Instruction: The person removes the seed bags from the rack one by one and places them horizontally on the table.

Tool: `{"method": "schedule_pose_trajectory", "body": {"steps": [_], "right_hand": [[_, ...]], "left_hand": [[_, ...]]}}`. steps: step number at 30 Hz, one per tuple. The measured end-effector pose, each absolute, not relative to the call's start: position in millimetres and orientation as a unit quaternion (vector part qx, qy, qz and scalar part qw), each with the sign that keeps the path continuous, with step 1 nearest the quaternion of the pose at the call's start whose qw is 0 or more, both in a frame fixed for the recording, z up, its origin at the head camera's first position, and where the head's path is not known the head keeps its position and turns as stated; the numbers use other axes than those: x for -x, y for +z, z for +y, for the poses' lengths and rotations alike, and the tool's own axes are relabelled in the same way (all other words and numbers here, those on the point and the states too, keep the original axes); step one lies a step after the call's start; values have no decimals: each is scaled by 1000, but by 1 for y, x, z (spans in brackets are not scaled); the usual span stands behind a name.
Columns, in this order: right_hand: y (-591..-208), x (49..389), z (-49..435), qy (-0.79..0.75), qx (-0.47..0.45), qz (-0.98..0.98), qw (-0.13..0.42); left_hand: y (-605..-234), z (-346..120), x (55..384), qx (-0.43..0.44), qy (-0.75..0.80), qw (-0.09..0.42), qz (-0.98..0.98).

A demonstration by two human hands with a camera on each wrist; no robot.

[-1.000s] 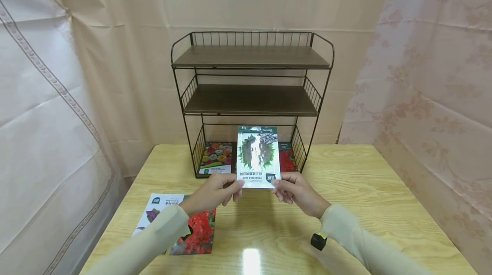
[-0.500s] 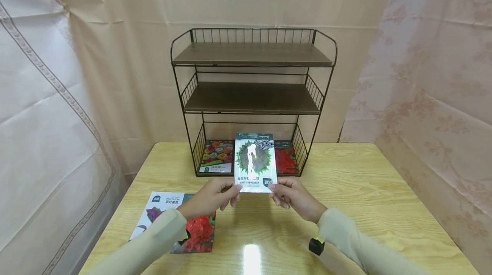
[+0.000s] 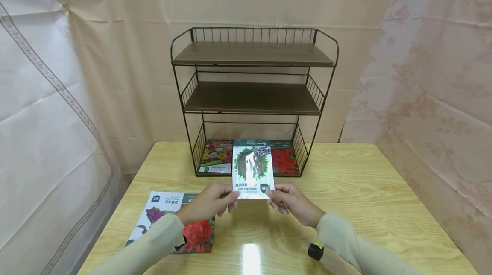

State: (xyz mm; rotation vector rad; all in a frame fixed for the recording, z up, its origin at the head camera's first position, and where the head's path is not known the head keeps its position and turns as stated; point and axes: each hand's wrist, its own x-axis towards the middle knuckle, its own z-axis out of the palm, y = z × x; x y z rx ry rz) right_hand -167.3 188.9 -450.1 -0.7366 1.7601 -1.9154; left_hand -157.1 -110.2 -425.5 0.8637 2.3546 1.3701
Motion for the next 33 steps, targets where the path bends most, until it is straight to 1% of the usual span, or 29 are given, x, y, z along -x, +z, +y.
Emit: {"method": "schedule_pose_trajectory", "body": {"steps": [8,14,22,33], "right_hand": [[-457,167,184,-668,261,664,210],[-463,165,181,-659,251,673,224],[-468,161,177,-651,244,680,230],[-478,158,173,-651,227,676,260]], "left_hand": [[-425,-115,151,-285,475,154,818],[-428,-117,148,-267,469,165,826],[-442,-121,147,-264,460,170,830],[-448,-127,141,-255,457,189,831]]}}
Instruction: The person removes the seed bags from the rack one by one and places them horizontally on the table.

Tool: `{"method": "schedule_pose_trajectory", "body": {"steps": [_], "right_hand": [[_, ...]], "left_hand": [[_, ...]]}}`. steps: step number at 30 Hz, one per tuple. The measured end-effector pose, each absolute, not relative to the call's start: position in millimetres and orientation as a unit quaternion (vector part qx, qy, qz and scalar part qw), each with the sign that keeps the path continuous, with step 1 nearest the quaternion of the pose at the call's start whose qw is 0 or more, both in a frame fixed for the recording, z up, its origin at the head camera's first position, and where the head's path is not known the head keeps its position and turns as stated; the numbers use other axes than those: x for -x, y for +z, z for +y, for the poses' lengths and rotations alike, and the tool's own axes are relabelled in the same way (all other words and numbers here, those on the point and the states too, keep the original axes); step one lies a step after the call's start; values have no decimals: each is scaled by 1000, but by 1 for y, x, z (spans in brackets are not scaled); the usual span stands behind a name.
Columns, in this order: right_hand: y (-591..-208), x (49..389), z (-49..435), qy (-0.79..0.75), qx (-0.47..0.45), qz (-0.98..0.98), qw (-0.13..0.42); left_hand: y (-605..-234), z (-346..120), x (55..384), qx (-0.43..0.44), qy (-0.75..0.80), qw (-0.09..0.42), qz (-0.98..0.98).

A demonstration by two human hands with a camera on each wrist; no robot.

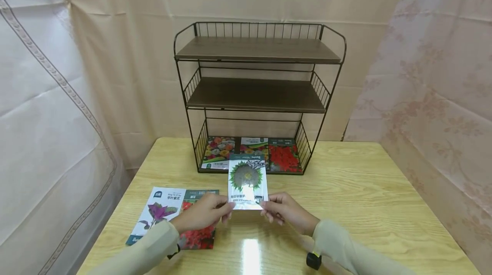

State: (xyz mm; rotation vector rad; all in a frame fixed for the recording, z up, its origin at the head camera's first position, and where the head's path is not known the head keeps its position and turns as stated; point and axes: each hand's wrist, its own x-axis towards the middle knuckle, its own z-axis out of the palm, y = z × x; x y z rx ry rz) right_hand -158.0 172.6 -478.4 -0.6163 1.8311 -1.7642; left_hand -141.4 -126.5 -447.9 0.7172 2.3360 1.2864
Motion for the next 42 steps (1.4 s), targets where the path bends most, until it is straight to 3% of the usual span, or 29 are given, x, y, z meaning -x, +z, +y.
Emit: {"method": "schedule_pose_trajectory", "body": {"steps": [21,42], "right_hand": [[-487,155,168,-629,196,697,284],[-496,144,157,-625,167,695,312]], "left_hand": [[-464,-126,134,-255,396,173,865],[-468,-133,128,-252,394,190,863]]}}
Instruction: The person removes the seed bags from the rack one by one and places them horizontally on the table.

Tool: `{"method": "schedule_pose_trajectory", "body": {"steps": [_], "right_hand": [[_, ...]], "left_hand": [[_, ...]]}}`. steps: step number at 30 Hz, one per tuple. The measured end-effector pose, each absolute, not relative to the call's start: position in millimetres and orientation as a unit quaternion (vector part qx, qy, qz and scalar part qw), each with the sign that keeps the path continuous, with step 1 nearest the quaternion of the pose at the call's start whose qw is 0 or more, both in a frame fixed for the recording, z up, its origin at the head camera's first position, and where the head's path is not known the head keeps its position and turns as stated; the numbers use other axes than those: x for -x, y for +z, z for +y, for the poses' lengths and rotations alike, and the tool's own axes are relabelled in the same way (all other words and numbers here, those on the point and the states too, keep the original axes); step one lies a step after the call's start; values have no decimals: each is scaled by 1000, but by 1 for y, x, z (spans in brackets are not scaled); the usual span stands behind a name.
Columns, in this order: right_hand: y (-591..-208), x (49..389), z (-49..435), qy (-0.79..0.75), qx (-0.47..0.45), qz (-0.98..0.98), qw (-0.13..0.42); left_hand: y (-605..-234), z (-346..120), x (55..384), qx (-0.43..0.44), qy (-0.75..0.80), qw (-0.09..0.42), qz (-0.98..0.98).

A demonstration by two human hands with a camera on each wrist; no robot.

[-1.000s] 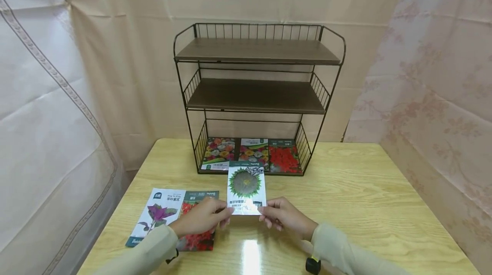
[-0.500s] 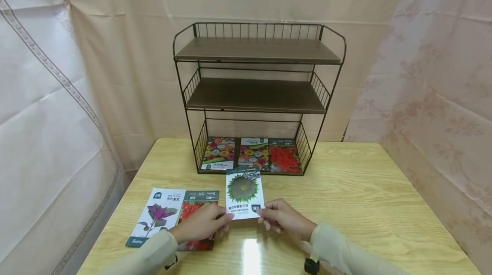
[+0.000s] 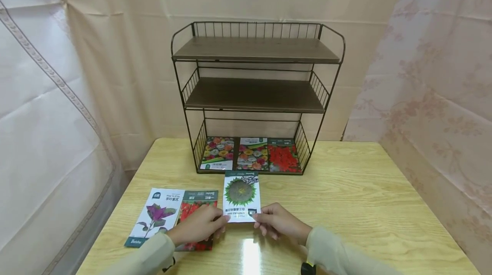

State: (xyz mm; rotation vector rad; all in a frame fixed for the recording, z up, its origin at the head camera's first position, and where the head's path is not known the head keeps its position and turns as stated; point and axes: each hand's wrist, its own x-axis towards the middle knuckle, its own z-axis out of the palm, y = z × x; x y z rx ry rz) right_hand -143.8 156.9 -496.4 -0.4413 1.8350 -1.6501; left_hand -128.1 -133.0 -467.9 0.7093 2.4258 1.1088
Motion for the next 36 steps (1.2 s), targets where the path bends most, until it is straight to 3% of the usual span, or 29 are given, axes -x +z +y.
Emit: {"method": "schedule_pose_trajectory", "body": {"steps": [36], "right_hand": [[-505,128,148,-635,148,664,365]], "left_hand": [[-475,-141,118,-233,352,213,881]]}}
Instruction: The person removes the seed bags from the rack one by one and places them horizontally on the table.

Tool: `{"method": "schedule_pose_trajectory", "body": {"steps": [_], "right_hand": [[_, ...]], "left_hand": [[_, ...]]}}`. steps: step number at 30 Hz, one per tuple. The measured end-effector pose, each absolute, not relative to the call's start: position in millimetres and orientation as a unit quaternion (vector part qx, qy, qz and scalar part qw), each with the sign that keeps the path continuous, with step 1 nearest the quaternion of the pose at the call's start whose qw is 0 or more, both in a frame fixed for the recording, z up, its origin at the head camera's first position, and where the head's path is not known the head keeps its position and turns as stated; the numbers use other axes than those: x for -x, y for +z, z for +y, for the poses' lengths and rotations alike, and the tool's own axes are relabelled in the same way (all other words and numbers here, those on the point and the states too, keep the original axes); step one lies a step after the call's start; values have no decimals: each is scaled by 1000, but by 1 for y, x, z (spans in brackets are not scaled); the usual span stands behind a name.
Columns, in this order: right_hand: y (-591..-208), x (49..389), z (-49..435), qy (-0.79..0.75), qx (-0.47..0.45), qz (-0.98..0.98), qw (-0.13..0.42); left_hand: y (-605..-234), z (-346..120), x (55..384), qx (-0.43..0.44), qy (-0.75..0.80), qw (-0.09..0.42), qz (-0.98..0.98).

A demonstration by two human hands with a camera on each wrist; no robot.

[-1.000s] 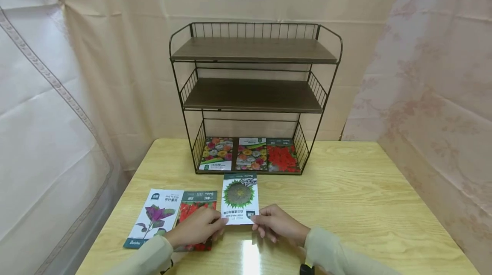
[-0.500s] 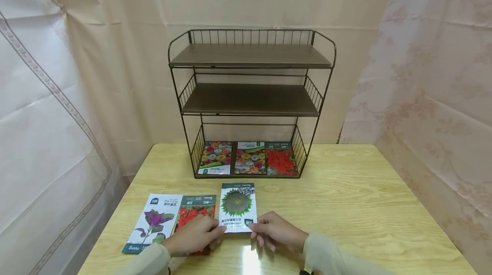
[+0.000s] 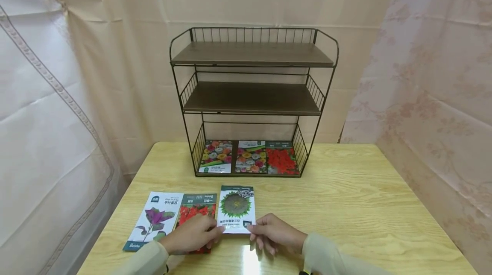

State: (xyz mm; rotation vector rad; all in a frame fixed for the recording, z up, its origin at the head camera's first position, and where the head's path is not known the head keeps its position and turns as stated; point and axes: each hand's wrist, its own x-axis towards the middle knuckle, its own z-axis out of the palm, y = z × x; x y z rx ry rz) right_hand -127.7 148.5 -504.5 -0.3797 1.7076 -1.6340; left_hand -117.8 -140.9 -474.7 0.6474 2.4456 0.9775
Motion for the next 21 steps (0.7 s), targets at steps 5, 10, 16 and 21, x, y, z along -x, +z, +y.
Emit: {"method": "schedule_pose_trajectory", "body": {"steps": [5,10,16,21], "right_hand": [[-506,127,148,-633,145,663,372],[-508,126,149,-625,138,667,381],[-508,125,147,-609,139,683,379],[-507,125,147,-603,142,681,391]], "left_hand": [[-477,-142,117,-238,337,203,888],[-477,-142,117,-232,340,216,886],[-477,-140,112,-204,356,211,887],[-475,-138,108,-192,365,218,884]]}}
